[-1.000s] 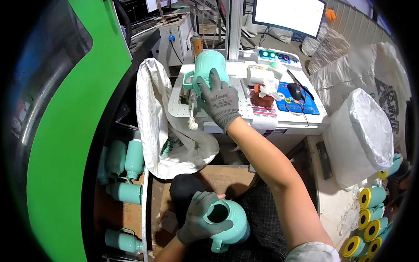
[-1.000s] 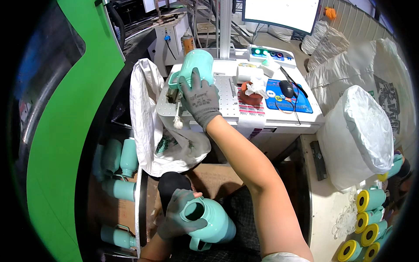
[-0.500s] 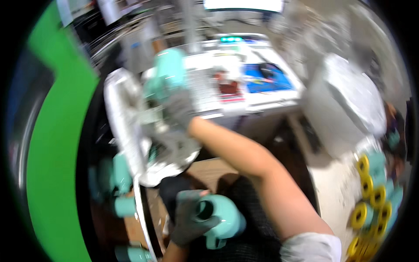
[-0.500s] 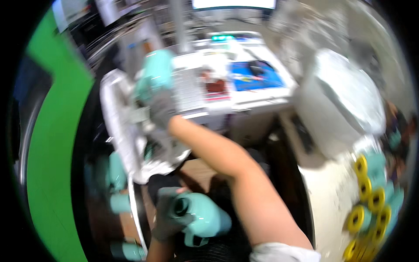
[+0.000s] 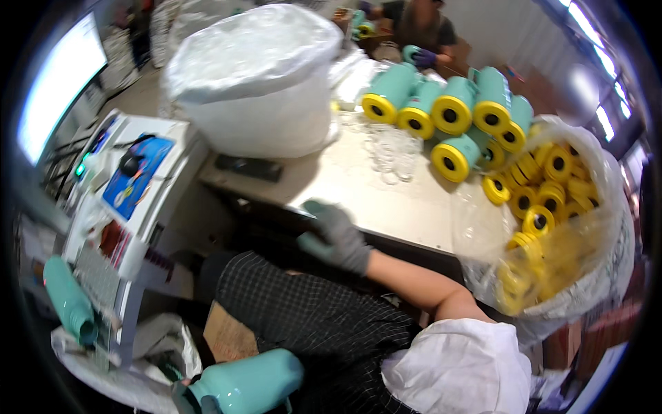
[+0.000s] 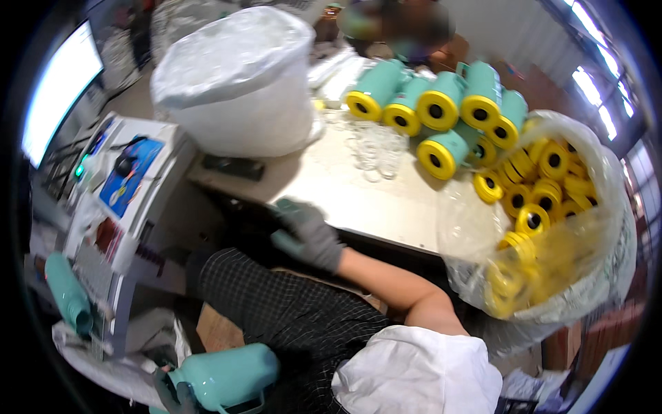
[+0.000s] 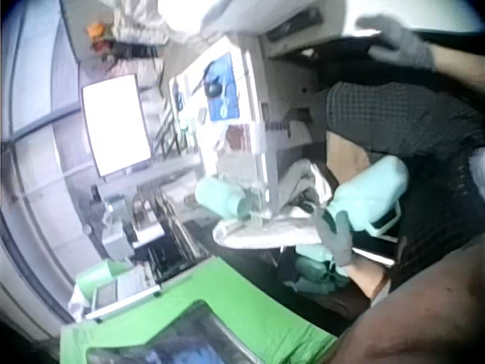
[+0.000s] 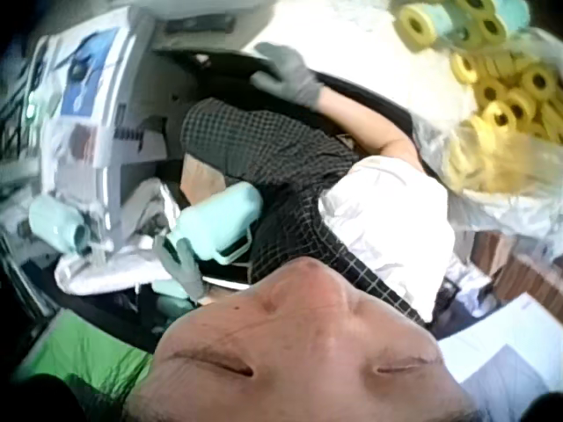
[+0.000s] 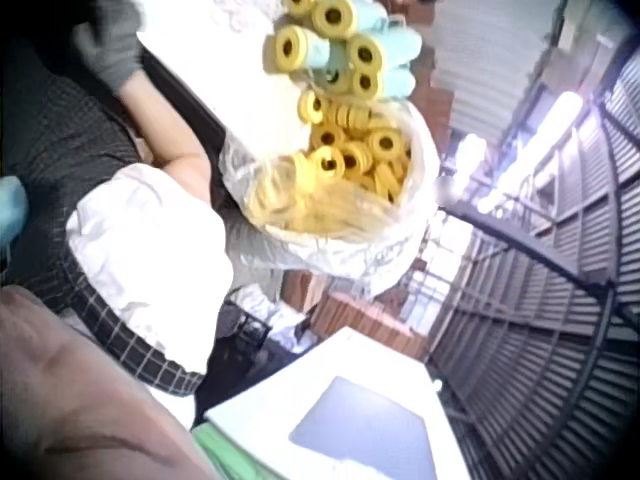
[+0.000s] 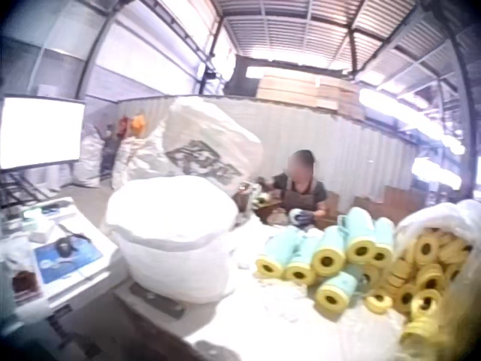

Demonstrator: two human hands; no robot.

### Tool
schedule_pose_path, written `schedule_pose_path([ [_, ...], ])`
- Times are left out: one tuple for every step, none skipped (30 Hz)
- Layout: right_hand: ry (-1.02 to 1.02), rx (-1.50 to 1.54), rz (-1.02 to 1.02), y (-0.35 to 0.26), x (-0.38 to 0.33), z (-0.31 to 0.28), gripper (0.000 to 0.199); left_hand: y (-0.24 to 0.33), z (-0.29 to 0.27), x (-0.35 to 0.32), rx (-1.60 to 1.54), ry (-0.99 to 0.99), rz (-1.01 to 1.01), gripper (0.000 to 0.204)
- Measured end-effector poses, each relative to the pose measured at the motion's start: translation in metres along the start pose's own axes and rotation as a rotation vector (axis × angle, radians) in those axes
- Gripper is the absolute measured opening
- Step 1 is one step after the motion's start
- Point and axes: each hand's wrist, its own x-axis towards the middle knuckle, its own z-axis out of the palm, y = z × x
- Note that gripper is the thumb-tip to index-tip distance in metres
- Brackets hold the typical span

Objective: The person sits on the floor and assembles teal water bottles by hand. They pick up a bottle, insert a white plastic insert, apply a label, and screw on a yellow lid before placing the finished unit on a nearby table.

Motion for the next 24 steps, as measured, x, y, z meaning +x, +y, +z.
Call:
schedule_pose_path([
  [0.093,-0.03,0.132,0.035,-0.016,-0.036,0.065,0.007,0.002,0.006,0.008,-0.01,-0.016,0.059],
  [0.282,-0.144,0.225,0.069,-0.034,-0.066,0.061,0.008,0.002,0.011,0.022,-0.01,-0.04,0.058],
  [0.43,-0.205,0.361,0.103,-0.051,-0.1,0.057,0.002,0.003,0.016,0.067,-0.008,-0.026,0.057],
  [0.536,-0.251,0.487,0.137,-0.068,-0.136,0.053,-0.005,0.006,0.019,-0.018,0.039,-0.028,0.057],
  [0.663,-0.335,0.534,0.175,-0.09,-0.175,0.046,-0.003,0.007,0.025,-0.006,0.028,-0.026,0.058],
  [0.797,-0.419,0.513,0.204,-0.102,-0.204,0.033,0.001,0.002,0.029,0.015,0.032,-0.035,0.059],
  [0.858,-0.518,0.523,0.247,-0.124,-0.244,0.023,0.004,0.003,0.036,0.06,-0.03,-0.01,0.06],
  [0.618,-0.71,0.747,0.271,-0.141,-0.269,0.036,0.008,-0.016,0.05,0.117,-0.061,0.005,0.061],
  [0.408,-0.869,0.843,0.288,-0.155,-0.291,0.038,0.005,-0.034,0.056,0.162,-0.053,0.01,0.063],
  [0.274,-0.977,0.925,0.296,-0.182,-0.306,0.039,-0.018,-0.027,0.054,-0.252,0.107,0.022,0.061],
  [0.147,-1.115,1.015,0.295,-0.221,-0.321,0.041,-0.008,-0.031,0.057,-0.04,0.095,0.087,0.059],
  [0.054,-1.259,1.092,0.294,-0.245,-0.334,0.043,0.015,-0.034,0.069,0.176,0.059,0.125,0.058],
  [-0.038,-1.384,1.146,0.292,-0.262,-0.34,0.045,0.03,-0.032,0.07,0.434,0.012,0.18,0.052],
  [-0.1,-1.48,1.163,0.286,-0.272,-0.353,0.047,0.067,-0.028,0.074,0.399,-0.093,0.093,0.048],
  [-0.13,-1.525,1.176,0.284,-0.281,-0.362,0.048,0.064,-0.028,0.074,0.418,-0.066,0.178,0.044],
  [-0.143,-1.53,1.157,0.282,-0.282,-0.368,0.05,0.068,-0.025,0.068,0.326,-0.043,0.137,0.039],
  [-0.163,-1.471,1.145,0.275,-0.272,-0.36,0.051,0.06,-0.03,0.056,0.242,0.041,0.06,0.036],
  [-0.177,-1.413,1.134,0.264,-0.257,-0.354,0.053,0.051,-0.034,0.045,0.154,0.121,-0.003,0.033],
  [-0.188,-1.369,1.146,0.256,-0.258,-0.36,0.054,0.053,-0.033,0.03,0.115,0.23,0.004,0.026],
  [0.097,-1.521,0.572,0.303,-0.302,-0.425,0.047,0.0,-0.031,0.022,-0.029,0.252,-0.138,0.034],
  [0.208,-1.279,0.614,0.283,-0.298,-0.39,0.044,0.005,-0.028,0.019,-0.153,0.31,-0.076,0.019],
  [0.138,-1.241,0.67,0.253,-0.271,-0.356,0.048,-0.049,-0.045,0.005,-0.348,0.369,-0.194,0.042],
  [0.072,-1.199,0.642,0.221,-0.236,-0.332,0.058,-0.075,-0.04,-0.01,-0.469,0.39,-0.135,0.041],
  [0.189,-1.185,0.467,0.199,-0.227,-0.323,0.051,-0.074,-0.024,0.007,-0.673,0.373,-0.195,0.039],
])
